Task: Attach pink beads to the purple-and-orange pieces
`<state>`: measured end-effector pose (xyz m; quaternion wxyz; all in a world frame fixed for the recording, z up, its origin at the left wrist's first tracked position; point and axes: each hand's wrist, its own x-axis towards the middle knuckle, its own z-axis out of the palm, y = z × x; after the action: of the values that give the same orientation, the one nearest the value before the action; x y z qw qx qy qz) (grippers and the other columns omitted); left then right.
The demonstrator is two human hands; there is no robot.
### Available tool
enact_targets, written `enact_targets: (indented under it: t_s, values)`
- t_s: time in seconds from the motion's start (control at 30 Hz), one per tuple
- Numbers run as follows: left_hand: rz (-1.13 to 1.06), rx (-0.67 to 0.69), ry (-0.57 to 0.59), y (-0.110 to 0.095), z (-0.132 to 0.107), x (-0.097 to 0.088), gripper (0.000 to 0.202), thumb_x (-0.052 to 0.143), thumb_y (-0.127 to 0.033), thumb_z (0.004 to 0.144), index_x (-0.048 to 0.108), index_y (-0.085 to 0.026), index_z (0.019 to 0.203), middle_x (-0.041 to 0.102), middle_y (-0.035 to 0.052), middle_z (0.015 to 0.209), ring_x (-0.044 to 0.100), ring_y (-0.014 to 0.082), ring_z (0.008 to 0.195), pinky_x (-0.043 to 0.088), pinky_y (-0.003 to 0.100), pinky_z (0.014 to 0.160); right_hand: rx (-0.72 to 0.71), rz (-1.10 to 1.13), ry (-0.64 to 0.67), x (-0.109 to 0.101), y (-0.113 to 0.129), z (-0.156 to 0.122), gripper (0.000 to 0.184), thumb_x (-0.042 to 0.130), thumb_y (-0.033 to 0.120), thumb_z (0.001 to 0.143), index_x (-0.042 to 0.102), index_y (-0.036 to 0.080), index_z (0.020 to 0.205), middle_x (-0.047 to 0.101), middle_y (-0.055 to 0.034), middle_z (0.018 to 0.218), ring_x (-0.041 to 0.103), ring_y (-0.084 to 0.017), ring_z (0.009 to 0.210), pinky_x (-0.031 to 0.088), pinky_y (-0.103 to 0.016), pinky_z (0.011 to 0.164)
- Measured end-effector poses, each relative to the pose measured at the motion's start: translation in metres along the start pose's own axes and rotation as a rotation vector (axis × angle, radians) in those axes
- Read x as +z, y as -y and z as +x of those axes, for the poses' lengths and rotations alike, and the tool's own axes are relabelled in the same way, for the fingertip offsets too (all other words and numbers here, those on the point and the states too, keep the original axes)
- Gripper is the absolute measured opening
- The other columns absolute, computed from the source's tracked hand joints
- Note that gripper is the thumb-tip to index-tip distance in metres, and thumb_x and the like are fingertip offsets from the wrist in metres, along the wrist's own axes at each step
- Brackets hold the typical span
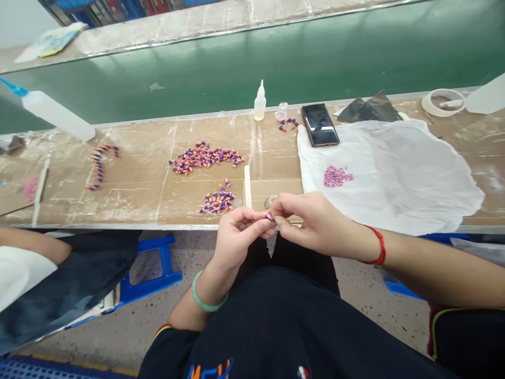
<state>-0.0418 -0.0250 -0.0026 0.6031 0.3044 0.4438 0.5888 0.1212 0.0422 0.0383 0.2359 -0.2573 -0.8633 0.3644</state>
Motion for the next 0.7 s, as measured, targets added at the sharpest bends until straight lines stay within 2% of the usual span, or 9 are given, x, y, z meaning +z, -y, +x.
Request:
enact_targets:
  t_s: [0.1, 0.2, 0.3, 0.43, 0.5, 0.6, 0.63, 0.7]
  values:
    - [0.056, -0.061, -0.010, 0.001, 0.005, -0.004, 0.042, 0.092, -0.049, 0.057, 0.070, -0.016, 0.072, 0.074, 0.0030, 0.064, 0.071, 0.0163, 0.055, 0.061, 0.026, 0.055, 0.035, 0.014, 0.014, 0.003, -0.006, 0.002, 0.010, 0.051, 0.020, 0.088, 0.053, 0.020, 0.078, 0.069, 0.0000, 0.069, 0.064, -0.012, 0.059, 0.045, -0.021, 0.055]
    - [0.200, -0.081, -0.003, -0.008, 0.015, -0.023, 0.042, 0.089, -0.050, 0.061, 0.070, -0.016, 0.076, 0.074, 0.0044, 0.066, 0.071, 0.0162, 0.057, 0.058, 0.025, 0.054, 0.098, -0.019, 0.036, 0.002, -0.012, 0.005, 0.012, 0.049, 0.026, 0.091, 0.057, 0.020, 0.084, 0.073, -0.0029, 0.076, 0.069, -0.016, 0.066, 0.048, -0.024, 0.059]
    - [0.487, -0.007, -0.067, -0.026, 0.028, -0.055, 0.033, 0.084, -0.043, 0.068, 0.070, -0.015, 0.078, 0.072, 0.0038, 0.064, 0.068, 0.0153, 0.058, 0.054, 0.024, 0.055, 0.168, -0.041, -0.016, -0.005, -0.021, 0.003, 0.016, 0.050, 0.032, 0.092, 0.060, 0.021, 0.089, 0.077, -0.0055, 0.089, 0.074, -0.019, 0.079, 0.053, -0.028, 0.066]
    - [0.926, 0.043, -0.113, -0.045, 0.051, -0.103, 0.028, 0.078, -0.041, 0.073, 0.073, -0.016, 0.083, 0.070, 0.0028, 0.063, 0.064, 0.0165, 0.060, 0.050, 0.027, 0.058, 0.263, -0.023, -0.106, -0.014, -0.036, -0.005, 0.018, 0.051, 0.037, 0.092, 0.059, 0.022, 0.086, 0.078, -0.0074, 0.095, 0.074, -0.022, 0.082, 0.054, -0.031, 0.066]
    - [1.138, 0.105, -0.218, -0.050, 0.067, -0.127, 0.025, 0.073, -0.040, 0.078, 0.074, -0.017, 0.088, 0.071, 0.0030, 0.069, 0.064, 0.0184, 0.065, 0.050, 0.029, 0.062, 0.298, -0.011, -0.124, -0.017, -0.042, -0.010, 0.019, 0.051, 0.038, 0.092, 0.059, 0.023, 0.085, 0.079, -0.0084, 0.096, 0.074, -0.023, 0.084, 0.054, -0.033, 0.067]
    - [1.328, 0.253, -0.459, -0.057, 0.093, -0.158, 0.014, 0.061, -0.025, 0.083, 0.071, -0.016, 0.087, 0.069, 0.0060, 0.083, 0.062, 0.0214, 0.078, 0.050, 0.035, 0.078, 0.352, -0.016, -0.138, -0.021, -0.045, -0.015, 0.017, 0.052, 0.036, 0.093, 0.059, 0.023, 0.084, 0.078, -0.0100, 0.098, 0.073, -0.024, 0.086, 0.053, -0.035, 0.070]
    - [1.355, 0.276, -0.490, -0.060, 0.102, -0.166, 0.011, 0.060, -0.019, 0.081, 0.070, -0.017, 0.085, 0.068, 0.0069, 0.088, 0.061, 0.0228, 0.084, 0.048, 0.037, 0.084, 0.367, -0.018, -0.147, -0.022, -0.045, -0.016, 0.017, 0.052, 0.035, 0.093, 0.060, 0.023, 0.085, 0.078, -0.0105, 0.099, 0.072, -0.024, 0.086, 0.052, -0.036, 0.071]
    - [1.388, 0.295, -0.480, -0.064, 0.116, -0.179, 0.009, 0.061, -0.013, 0.077, 0.067, -0.018, 0.080, 0.065, 0.0077, 0.092, 0.058, 0.0259, 0.095, 0.044, 0.042, 0.095, 0.387, -0.020, -0.165, -0.024, -0.047, -0.018, 0.016, 0.053, 0.036, 0.093, 0.061, 0.024, 0.085, 0.078, -0.0112, 0.099, 0.071, -0.023, 0.083, 0.051, -0.037, 0.071]
